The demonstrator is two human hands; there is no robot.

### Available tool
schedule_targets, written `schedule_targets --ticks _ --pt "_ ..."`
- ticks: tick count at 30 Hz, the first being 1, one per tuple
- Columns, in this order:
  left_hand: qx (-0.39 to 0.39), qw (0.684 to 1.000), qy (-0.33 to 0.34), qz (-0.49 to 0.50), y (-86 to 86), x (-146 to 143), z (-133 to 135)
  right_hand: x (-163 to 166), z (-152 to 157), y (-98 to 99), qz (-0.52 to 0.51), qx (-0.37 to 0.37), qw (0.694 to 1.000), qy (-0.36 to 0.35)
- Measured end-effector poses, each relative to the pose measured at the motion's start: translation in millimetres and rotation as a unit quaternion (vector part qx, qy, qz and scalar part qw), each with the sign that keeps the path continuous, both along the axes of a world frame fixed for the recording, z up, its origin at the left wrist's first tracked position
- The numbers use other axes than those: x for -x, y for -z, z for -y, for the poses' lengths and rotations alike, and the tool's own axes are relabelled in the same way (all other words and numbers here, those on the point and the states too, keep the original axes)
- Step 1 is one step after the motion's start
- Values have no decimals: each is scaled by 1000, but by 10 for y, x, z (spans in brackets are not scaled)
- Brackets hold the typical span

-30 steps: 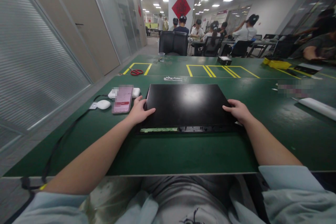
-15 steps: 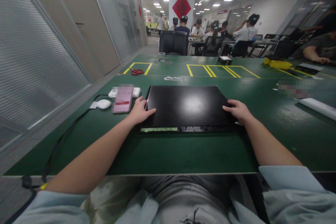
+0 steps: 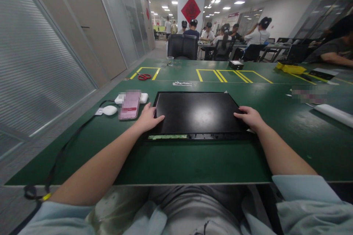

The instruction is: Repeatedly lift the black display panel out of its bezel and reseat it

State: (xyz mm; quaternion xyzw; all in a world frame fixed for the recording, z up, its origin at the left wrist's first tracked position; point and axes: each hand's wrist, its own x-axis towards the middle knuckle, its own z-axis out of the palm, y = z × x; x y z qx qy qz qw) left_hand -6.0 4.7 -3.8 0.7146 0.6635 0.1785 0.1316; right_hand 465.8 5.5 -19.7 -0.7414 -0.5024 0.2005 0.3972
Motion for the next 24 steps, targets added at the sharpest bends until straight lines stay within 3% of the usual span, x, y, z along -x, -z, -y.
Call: schedule_targets --ticks 15,24 --pt "-6 1000 12 -28 24 -18 -3 -29 -14 -1 55 8 998 -37" --pt "-18 999 17 -24 40 -2 -1 37 74 -69 -66 -3 997 -31"
